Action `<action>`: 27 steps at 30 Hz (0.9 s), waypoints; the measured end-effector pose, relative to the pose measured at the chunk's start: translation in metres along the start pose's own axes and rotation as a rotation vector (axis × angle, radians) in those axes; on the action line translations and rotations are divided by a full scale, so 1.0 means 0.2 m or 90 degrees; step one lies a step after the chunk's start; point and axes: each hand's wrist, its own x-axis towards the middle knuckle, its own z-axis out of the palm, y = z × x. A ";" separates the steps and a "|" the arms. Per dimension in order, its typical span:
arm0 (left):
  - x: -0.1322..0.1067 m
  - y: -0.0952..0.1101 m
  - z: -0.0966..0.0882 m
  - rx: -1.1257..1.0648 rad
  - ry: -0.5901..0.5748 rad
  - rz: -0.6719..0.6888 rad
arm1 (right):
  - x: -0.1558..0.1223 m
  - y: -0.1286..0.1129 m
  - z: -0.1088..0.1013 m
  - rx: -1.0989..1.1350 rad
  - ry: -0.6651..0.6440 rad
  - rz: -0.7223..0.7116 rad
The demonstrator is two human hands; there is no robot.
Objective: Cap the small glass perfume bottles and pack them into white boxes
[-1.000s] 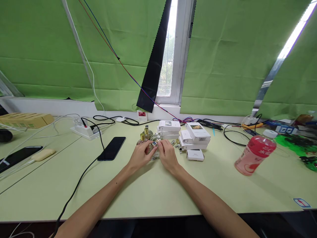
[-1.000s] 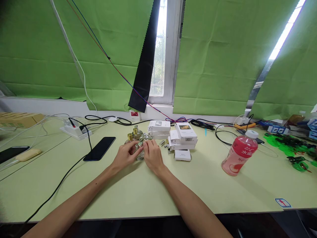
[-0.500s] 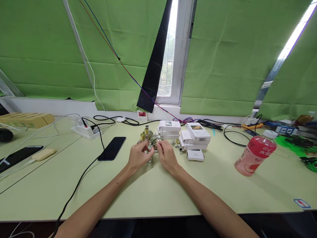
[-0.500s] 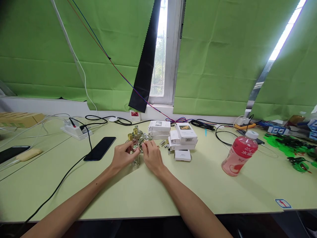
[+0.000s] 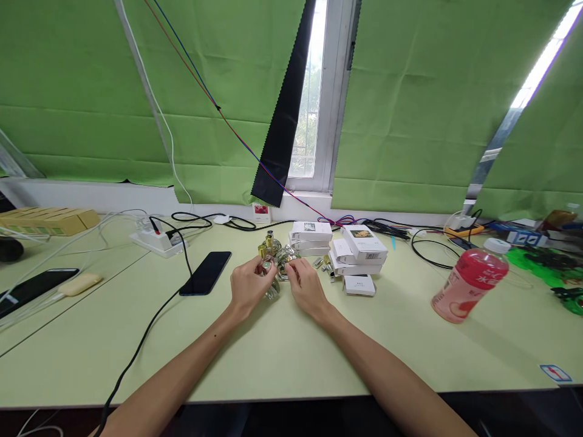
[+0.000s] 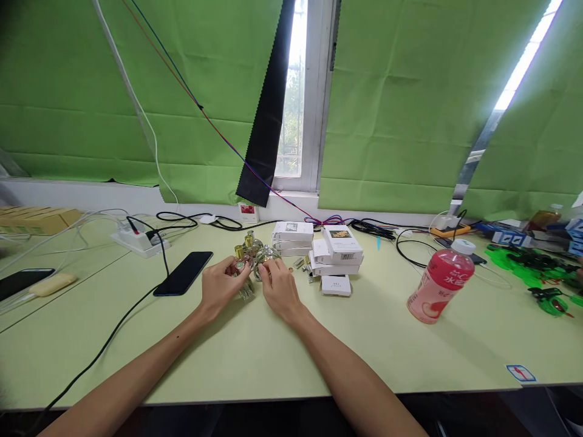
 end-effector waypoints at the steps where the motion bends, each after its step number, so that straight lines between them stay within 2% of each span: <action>1: 0.00 0.00 0.00 0.004 0.000 -0.010 | 0.00 0.00 0.00 -0.001 -0.002 -0.001; 9: 0.01 -0.01 0.00 0.015 -0.048 -0.062 | 0.00 0.00 0.00 0.000 -0.021 0.001; 16: 0.02 -0.02 -0.01 -0.021 -0.102 -0.073 | -0.01 0.00 0.01 -0.012 -0.040 0.007; 27: 0.02 -0.03 0.02 -0.079 -0.088 -0.062 | -0.01 0.01 0.02 -0.015 -0.071 0.018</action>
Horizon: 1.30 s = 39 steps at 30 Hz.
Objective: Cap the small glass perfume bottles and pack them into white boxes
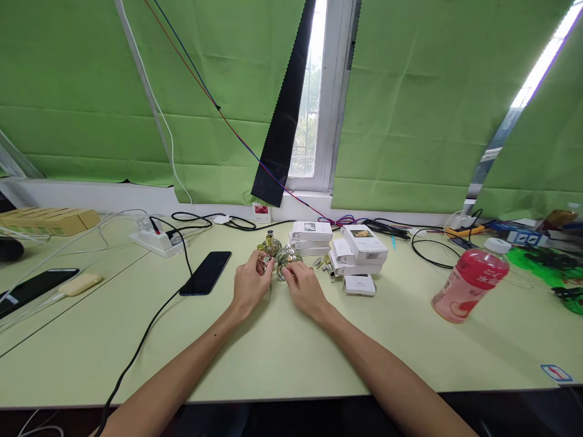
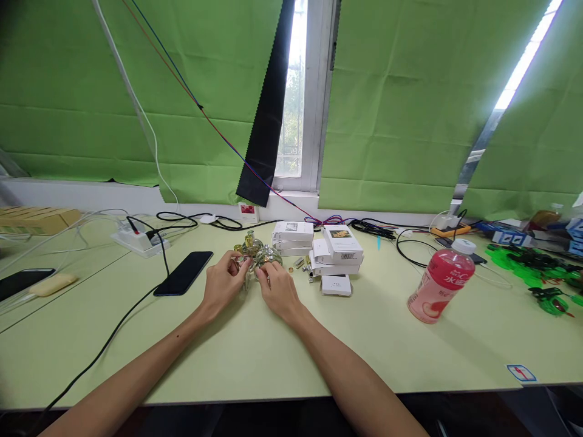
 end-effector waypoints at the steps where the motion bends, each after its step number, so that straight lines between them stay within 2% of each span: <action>1: 0.00 0.00 0.00 -0.006 0.003 0.000 | 0.00 0.00 0.00 -0.002 -0.003 0.001; 15: 0.00 0.00 0.00 -0.047 0.011 -0.013 | 0.00 -0.01 0.00 -0.015 -0.023 -0.001; 39: -0.01 0.00 0.00 -0.038 0.004 -0.016 | -0.01 0.01 0.01 -0.035 -0.076 0.002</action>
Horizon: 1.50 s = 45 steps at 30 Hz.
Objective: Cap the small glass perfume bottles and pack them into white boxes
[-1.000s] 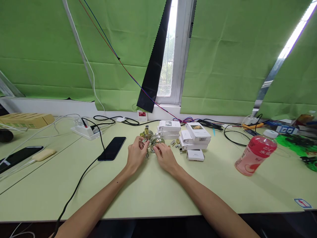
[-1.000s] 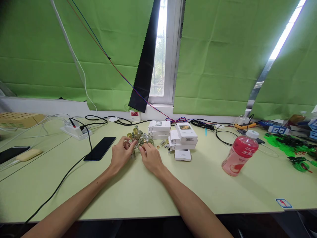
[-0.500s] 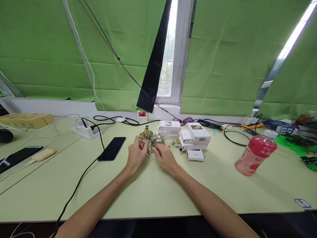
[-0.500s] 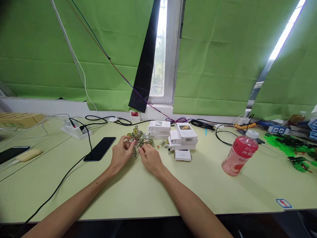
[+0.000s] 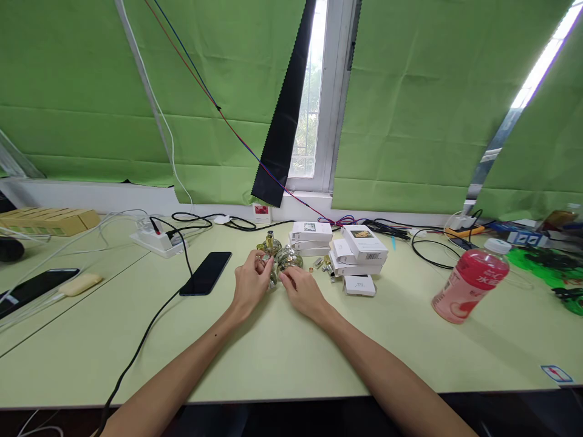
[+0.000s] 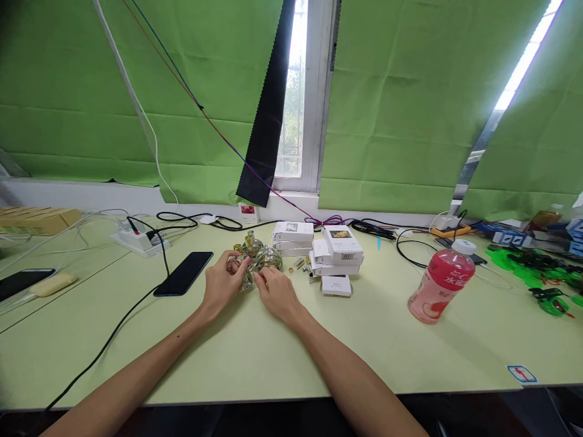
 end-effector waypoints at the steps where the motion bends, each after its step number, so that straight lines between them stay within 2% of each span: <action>1: 0.00 0.00 0.00 0.002 0.001 0.001 | 0.00 0.00 0.00 -0.003 -0.002 0.000; 11: -0.01 0.02 -0.01 -0.009 -0.005 -0.010 | 0.00 -0.01 0.00 -0.010 -0.010 0.003; 23: 0.00 0.01 -0.01 -0.002 0.008 0.018 | -0.01 0.00 0.00 -0.020 -0.012 0.005; 27: -0.01 0.03 -0.01 -0.012 0.005 0.059 | 0.00 0.00 0.00 -0.019 0.002 0.006; 32: -0.04 0.04 0.00 -0.026 -0.070 0.124 | 0.01 0.01 -0.02 -0.043 0.048 0.018; 37: -0.05 0.03 0.01 -0.031 -0.165 0.141 | 0.02 0.03 -0.07 -0.051 0.160 0.071; 41: -0.05 0.03 0.01 -0.022 -0.183 0.123 | 0.03 0.07 -0.13 -0.068 0.249 0.118; 45: -0.05 0.04 0.01 -0.002 -0.188 0.109 | 0.03 0.10 -0.15 -0.113 0.236 0.155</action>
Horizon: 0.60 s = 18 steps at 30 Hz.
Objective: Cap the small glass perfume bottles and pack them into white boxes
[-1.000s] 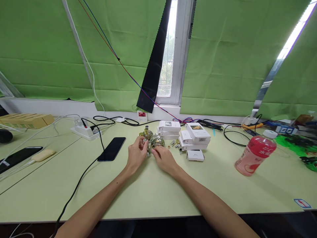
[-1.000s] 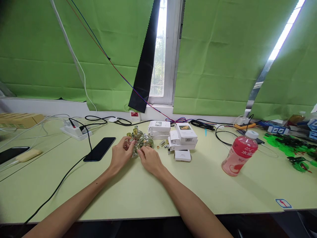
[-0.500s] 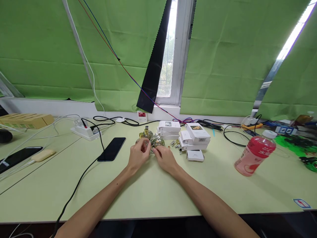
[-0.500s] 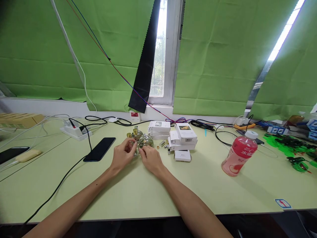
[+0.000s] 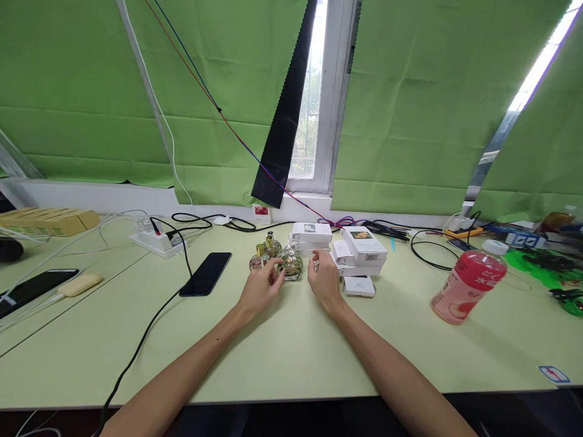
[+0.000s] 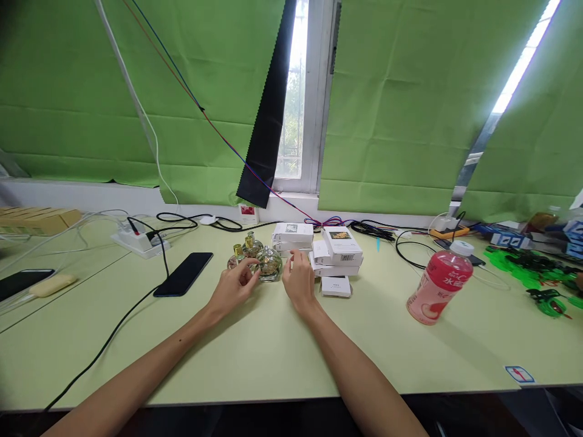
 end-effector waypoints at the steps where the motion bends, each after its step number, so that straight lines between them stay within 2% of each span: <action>1: 0.00 0.00 0.00 0.008 0.000 -0.005 | 0.00 0.00 0.00 -0.014 -0.016 0.001; 12: 0.00 -0.02 0.01 0.056 0.046 -0.001 | -0.02 0.02 0.03 -0.116 -0.156 0.032; 18: 0.01 0.00 -0.02 0.044 0.191 0.029 | -0.03 0.02 0.03 -0.121 -0.174 0.019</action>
